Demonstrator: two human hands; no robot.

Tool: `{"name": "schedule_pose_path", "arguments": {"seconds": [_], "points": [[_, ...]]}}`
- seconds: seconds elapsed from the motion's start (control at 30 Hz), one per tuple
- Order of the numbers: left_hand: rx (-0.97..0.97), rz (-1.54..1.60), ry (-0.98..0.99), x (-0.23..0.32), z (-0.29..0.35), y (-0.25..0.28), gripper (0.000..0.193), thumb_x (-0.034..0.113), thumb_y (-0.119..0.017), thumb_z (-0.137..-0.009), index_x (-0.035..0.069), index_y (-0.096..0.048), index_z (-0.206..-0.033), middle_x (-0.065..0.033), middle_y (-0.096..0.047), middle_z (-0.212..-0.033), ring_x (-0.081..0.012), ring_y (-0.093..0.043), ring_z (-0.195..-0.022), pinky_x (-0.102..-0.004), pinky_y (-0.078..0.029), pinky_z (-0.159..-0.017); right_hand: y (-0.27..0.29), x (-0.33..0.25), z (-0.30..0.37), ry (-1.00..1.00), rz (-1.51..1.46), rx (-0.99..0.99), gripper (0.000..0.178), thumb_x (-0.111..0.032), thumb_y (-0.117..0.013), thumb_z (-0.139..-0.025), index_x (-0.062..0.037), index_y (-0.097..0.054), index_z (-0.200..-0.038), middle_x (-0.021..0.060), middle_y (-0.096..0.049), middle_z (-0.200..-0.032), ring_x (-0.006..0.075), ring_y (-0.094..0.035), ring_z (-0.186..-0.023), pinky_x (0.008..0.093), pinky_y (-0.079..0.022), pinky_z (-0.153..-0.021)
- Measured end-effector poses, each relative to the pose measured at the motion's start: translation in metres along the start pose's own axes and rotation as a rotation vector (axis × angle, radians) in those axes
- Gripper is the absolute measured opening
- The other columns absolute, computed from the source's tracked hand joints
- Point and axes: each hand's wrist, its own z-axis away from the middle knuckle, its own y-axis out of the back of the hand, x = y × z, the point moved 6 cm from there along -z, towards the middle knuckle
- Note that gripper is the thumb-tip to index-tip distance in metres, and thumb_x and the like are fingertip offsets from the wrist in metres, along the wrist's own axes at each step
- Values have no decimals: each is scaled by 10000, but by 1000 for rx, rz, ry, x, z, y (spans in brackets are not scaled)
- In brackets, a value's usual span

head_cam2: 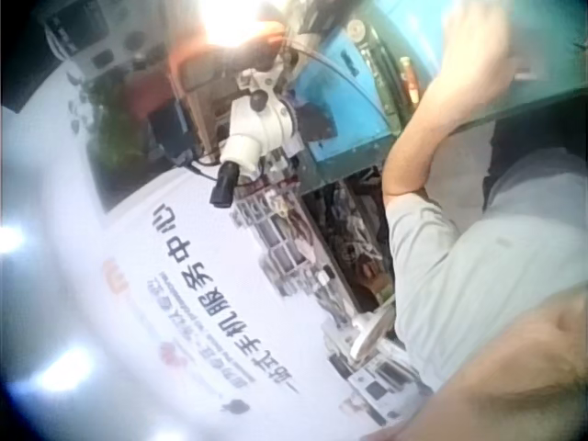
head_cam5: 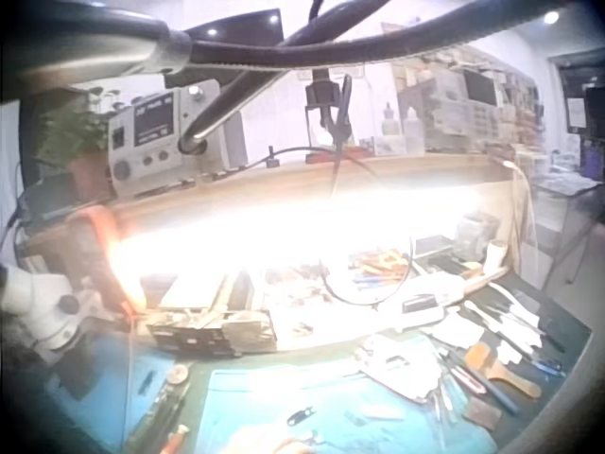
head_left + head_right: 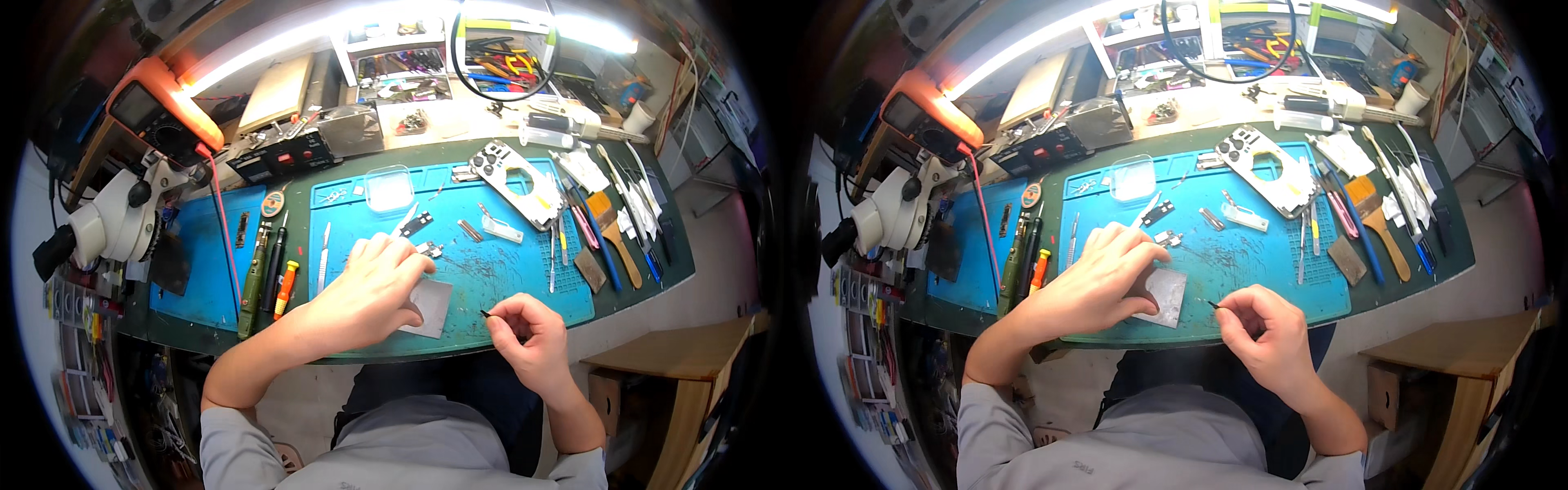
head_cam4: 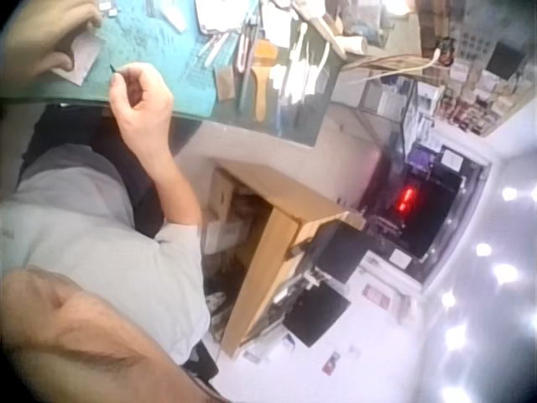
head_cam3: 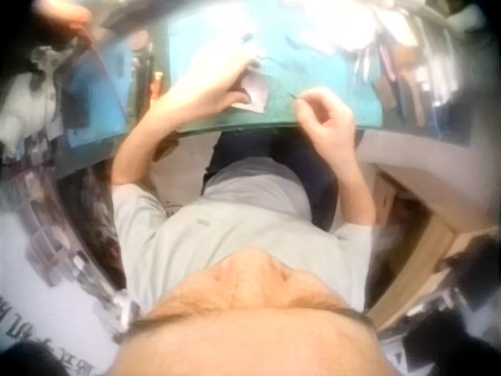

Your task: The person holds a small rectangular metal piece and uses a rotary tool to grind its edges. They then switch to a sanding block to smooth the same piece by hand, alternating between grinding and sanding to refine the edges.

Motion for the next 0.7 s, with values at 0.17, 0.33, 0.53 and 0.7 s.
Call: {"name": "schedule_pose_path", "arguments": {"seconds": [0.17, 0.33, 0.53, 0.7], "points": [[-58, 520, 128, -31, 10, 3, 300, 94, -801, -951, 25, -701, -1226, -161, -695, -1163, -340, -674, -1126, -430, -538, -964, 3, 2, 4, -46, -99, 23, 36, -27, -761, -1002, -2, -737, -1013, 3, -716, -876, 33, -617, -693, 214, -485, -614], [486, 593, 440, -129, 49, 48, 312, 37, -792, -972, -30, -733, -1271, -98, -787, -1143, -132, -731, -1012, -297, -603, -865, -2, -14, -6, 170, 35, 21, 58, -47, -759, -1019, 5, -777, -1038, 8, -736, -877, 34, -633, -716, 221, -493, -632], [492, 376, 495, -133, 28, 29, 351, 57, -821, -960, -55, -711, -1273, -99, -731, -1178, -168, -717, -1086, -314, -581, -904, -16, -10, -22, -42, -127, -36, 117, -96, -742, -1049, 7, -776, -1092, 21, -770, -882, 48, -676, -752, 237, -520, -650], [541, -280, 265, -105, 31, 32, 361, 87, -837, -894, 0, -748, -1233, -154, -726, -1202, -327, -689, -1088, -414, -556, -930, -26, -12, -30, -178, -360, -226, 183, -138, -675, -1105, 13, -719, -1198, 65, -786, -920, 91, -736, -807, 246, -567, -701]]}}
